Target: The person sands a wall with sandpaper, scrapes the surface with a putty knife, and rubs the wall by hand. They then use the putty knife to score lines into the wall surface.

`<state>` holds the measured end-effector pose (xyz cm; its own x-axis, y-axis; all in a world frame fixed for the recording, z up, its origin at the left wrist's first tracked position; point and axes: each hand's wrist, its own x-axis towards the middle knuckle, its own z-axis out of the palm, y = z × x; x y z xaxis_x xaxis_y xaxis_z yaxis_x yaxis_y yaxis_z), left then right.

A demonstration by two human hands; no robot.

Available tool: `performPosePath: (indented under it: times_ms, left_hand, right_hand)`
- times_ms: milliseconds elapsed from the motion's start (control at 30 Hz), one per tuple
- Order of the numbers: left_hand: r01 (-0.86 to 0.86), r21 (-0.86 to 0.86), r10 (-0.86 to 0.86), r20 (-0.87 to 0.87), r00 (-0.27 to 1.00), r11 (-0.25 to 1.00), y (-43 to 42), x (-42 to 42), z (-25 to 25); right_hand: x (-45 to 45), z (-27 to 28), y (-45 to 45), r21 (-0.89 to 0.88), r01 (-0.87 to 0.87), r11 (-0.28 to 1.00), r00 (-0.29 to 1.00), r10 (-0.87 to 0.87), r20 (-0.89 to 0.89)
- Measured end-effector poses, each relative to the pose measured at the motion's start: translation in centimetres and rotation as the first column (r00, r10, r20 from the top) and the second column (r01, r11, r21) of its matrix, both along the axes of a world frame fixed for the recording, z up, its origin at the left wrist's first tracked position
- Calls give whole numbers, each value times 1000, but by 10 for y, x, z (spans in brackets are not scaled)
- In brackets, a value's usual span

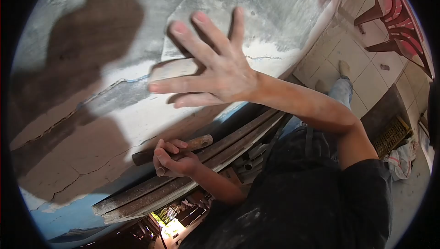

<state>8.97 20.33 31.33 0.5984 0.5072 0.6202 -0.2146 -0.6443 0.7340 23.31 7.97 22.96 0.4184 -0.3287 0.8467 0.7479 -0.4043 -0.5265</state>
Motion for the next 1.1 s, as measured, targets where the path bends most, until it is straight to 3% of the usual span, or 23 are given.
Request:
performPosePath:
  times_ms: [133,367,500,633,800,933,1100]
  left_hand:
    - [27,8,-27,-25,999,1000,10,-1,4]
    - [18,-29,-17,10,1000,999,4,1,1]
    - [3,-17,-2,25,1000,1000,2,3,-1]
    - [-31,19,31,46,998,999,-2,3,0]
    - [-52,15,50,97,994,999,-6,9,-1]
    - [-61,24,58,105,993,998,-6,10,-3]
    - [-31,54,25,97,995,998,-4,8,-4]
  right_hand:
    - [-9,-52,-2,-90,45,995,994,-54,-99]
    - [6,5,4,5,25,1000,1000,-25,-14]
    - [-13,-41,-10,-90,22,996,984,-38,-174]
    - [2,-11,2,18,43,999,998,-42,-43]
    - [-10,-57,-8,-76,66,995,984,-77,-162]
    - [3,-28,1,36,73,997,996,-71,-58]
    - [-7,-48,-3,-48,71,996,993,-76,-93]
